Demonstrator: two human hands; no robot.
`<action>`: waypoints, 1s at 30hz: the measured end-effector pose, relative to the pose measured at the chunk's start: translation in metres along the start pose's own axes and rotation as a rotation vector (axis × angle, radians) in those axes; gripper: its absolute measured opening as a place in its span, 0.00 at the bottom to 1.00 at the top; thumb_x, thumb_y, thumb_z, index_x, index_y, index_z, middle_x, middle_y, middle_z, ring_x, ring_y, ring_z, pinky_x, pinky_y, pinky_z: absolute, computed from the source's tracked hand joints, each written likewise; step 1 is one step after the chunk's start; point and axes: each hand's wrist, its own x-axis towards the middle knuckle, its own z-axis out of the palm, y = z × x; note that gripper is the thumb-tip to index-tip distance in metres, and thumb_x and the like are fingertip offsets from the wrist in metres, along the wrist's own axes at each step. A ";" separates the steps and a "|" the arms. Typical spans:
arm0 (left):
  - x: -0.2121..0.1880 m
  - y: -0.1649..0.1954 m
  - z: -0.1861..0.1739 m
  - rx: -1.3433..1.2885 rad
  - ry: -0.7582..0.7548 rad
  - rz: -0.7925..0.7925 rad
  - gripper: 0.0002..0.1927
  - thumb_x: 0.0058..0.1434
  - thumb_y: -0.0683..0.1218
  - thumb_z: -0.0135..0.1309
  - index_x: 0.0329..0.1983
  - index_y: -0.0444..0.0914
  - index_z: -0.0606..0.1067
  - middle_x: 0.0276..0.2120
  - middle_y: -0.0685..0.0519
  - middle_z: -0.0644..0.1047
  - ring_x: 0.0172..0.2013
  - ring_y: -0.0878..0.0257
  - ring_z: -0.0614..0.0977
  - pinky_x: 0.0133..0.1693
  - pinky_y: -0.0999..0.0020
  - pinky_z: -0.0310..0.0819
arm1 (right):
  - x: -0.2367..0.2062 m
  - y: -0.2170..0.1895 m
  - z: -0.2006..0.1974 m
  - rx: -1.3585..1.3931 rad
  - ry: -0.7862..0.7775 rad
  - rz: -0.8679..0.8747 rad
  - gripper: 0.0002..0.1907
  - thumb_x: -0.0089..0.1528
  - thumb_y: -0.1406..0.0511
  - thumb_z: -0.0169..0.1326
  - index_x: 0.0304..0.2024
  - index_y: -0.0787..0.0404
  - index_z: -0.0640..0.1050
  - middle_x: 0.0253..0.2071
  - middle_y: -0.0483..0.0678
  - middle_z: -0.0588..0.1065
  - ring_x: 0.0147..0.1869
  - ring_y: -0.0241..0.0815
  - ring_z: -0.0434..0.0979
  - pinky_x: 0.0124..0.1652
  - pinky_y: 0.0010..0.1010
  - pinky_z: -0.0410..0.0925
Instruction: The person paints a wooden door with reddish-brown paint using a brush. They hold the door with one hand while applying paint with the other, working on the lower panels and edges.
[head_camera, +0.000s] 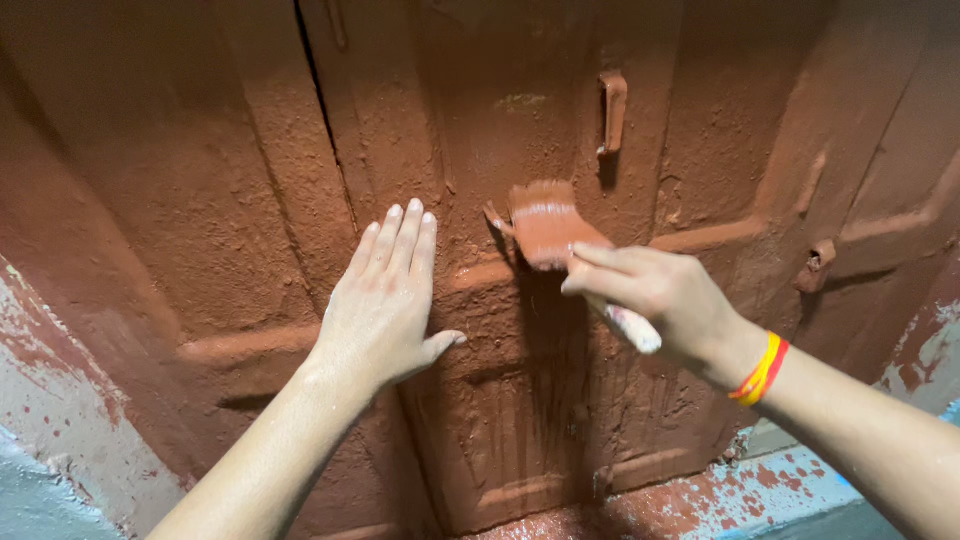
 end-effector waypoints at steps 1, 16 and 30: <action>-0.001 0.000 0.001 -0.008 0.005 -0.001 0.66 0.45 0.68 0.66 0.74 0.26 0.48 0.74 0.32 0.50 0.74 0.42 0.50 0.69 0.52 0.42 | -0.004 -0.002 0.003 0.005 -0.023 -0.001 0.17 0.55 0.67 0.55 0.48 0.54 0.82 0.56 0.52 0.79 0.50 0.50 0.83 0.44 0.35 0.76; -0.026 -0.021 0.006 -0.009 0.010 -0.060 0.67 0.43 0.68 0.67 0.74 0.26 0.49 0.74 0.32 0.51 0.75 0.42 0.50 0.69 0.52 0.41 | 0.021 -0.058 0.064 0.300 0.256 0.161 0.14 0.56 0.73 0.65 0.42 0.59 0.76 0.53 0.51 0.80 0.52 0.45 0.85 0.47 0.30 0.77; -0.039 -0.031 0.012 0.009 -0.008 -0.084 0.68 0.43 0.69 0.67 0.74 0.27 0.48 0.74 0.32 0.50 0.74 0.42 0.50 0.69 0.50 0.40 | 0.027 -0.040 0.064 0.187 0.127 -0.144 0.10 0.59 0.67 0.65 0.37 0.61 0.76 0.45 0.49 0.78 0.36 0.42 0.81 0.34 0.30 0.75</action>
